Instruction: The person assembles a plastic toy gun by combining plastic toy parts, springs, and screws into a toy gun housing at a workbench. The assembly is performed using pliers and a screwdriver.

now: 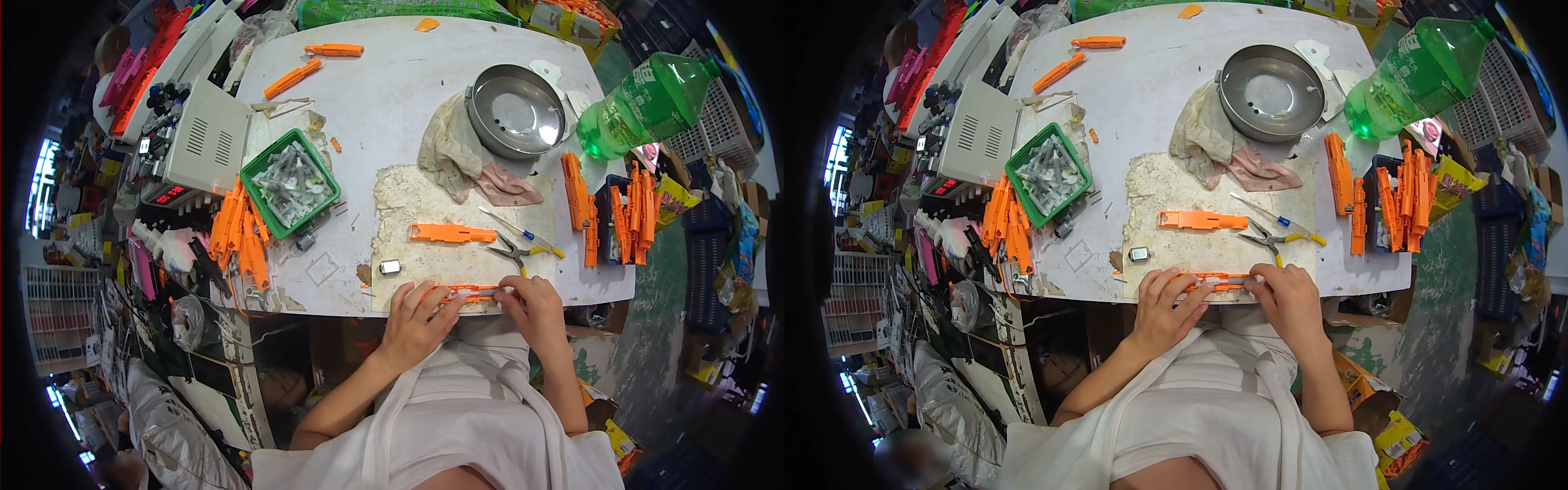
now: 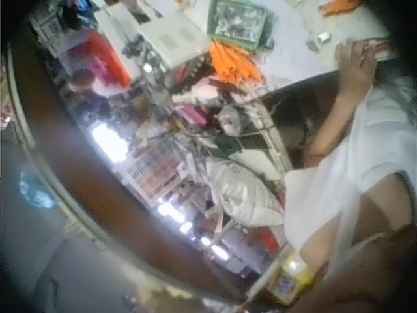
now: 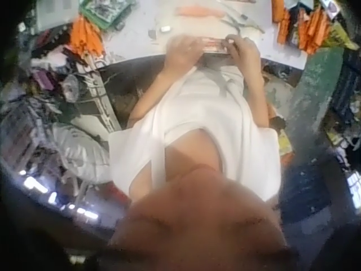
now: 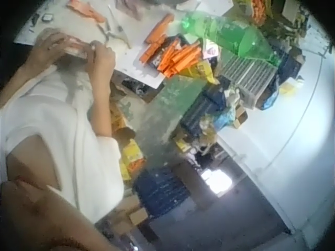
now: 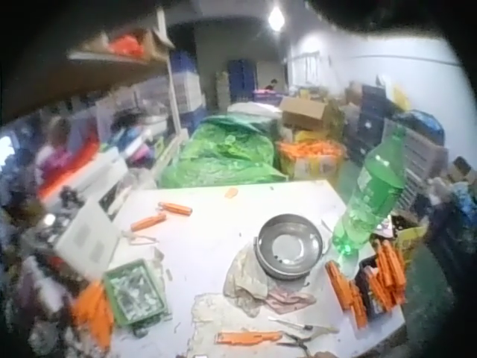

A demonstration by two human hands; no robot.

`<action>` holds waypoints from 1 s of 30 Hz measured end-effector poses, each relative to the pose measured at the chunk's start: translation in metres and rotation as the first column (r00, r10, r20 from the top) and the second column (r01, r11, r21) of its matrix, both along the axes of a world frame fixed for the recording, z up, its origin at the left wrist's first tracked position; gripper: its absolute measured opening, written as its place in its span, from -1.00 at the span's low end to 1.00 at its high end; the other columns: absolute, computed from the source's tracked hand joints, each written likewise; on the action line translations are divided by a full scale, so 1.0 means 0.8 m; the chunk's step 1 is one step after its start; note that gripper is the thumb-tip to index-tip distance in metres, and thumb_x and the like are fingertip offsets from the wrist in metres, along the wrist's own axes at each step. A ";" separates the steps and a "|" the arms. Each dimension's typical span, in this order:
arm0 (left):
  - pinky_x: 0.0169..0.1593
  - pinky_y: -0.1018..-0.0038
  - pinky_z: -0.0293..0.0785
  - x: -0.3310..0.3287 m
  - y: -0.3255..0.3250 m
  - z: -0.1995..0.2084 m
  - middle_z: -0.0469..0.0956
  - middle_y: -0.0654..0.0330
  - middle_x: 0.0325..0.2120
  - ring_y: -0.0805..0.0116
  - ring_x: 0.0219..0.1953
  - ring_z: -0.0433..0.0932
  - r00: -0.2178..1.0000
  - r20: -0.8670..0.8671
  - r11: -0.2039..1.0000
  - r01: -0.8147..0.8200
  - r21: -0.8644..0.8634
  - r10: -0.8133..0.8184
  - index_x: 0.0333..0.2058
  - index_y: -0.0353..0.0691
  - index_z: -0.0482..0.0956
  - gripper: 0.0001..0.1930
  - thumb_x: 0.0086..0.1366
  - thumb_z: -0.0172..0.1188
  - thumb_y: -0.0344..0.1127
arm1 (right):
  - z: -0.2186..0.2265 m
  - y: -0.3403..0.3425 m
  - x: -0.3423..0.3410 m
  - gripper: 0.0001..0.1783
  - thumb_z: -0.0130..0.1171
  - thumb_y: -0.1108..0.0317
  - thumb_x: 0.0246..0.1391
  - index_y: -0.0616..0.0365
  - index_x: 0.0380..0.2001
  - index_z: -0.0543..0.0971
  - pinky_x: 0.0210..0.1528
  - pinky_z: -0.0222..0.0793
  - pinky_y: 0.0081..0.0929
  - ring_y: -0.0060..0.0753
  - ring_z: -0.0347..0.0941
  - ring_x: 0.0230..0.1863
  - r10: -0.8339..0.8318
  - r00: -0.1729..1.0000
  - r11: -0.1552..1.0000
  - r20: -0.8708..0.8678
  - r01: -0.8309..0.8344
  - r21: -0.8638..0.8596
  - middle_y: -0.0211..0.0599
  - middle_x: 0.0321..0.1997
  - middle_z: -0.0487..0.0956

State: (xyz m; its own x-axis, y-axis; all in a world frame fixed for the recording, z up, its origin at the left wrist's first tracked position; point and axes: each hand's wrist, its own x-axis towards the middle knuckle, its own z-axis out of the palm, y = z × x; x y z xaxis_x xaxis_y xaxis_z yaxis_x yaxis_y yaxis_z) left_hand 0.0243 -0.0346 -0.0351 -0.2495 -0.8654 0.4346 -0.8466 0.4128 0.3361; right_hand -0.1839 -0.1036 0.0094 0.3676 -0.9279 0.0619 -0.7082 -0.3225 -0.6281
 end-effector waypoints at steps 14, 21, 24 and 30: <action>0.15 0.19 0.17 -0.002 -0.002 0.002 0.36 0.26 -0.06 0.27 0.11 0.24 1.000 -0.012 1.000 -0.002 -0.015 0.002 0.01 0.01 0.49 -0.57 0.11 0.24 -0.29 | -0.012 0.004 -0.011 -0.72 0.36 0.32 -0.20 -0.03 -0.30 0.65 -0.42 0.20 -0.44 -0.40 0.28 -0.51 0.156 0.983 0.931 -0.101 -0.181 -0.319 -0.48 -0.60 0.42; 0.15 0.19 0.17 -0.001 0.000 -0.001 0.35 0.26 -0.05 0.27 0.12 0.23 1.000 0.010 1.000 0.002 -0.012 -0.002 0.01 0.01 0.49 -0.57 0.11 0.24 -0.29 | -0.015 0.003 -0.011 -0.72 0.34 0.29 -0.16 -0.08 -0.26 0.65 -0.34 0.24 -0.44 -0.41 0.32 -0.40 0.162 0.984 0.931 -0.080 -0.179 -0.318 -0.45 -0.43 0.44; 0.15 0.18 0.16 -0.001 0.000 -0.001 0.34 0.26 -0.04 0.27 0.12 0.23 1.000 0.005 1.000 0.003 -0.020 -0.003 0.03 0.00 0.48 -0.56 0.12 0.24 -0.27 | -0.015 0.002 -0.011 -0.71 0.34 0.29 -0.16 -0.08 -0.25 0.64 -0.25 0.27 -0.42 -0.39 0.36 -0.32 0.166 0.983 0.920 -0.077 -0.183 -0.347 -0.41 -0.35 0.46; 0.16 0.17 0.16 0.000 0.000 -0.001 0.34 0.27 -0.04 0.27 0.11 0.23 1.000 0.010 1.000 0.005 0.018 -0.005 0.07 -0.04 0.45 -0.51 0.11 0.26 -0.24 | -0.020 0.007 -0.009 -0.67 0.33 0.39 -0.17 0.01 -0.22 0.63 -0.21 0.37 -0.38 -0.31 0.42 -0.27 0.177 0.984 0.934 -0.017 -0.173 -0.313 -0.34 -0.31 0.48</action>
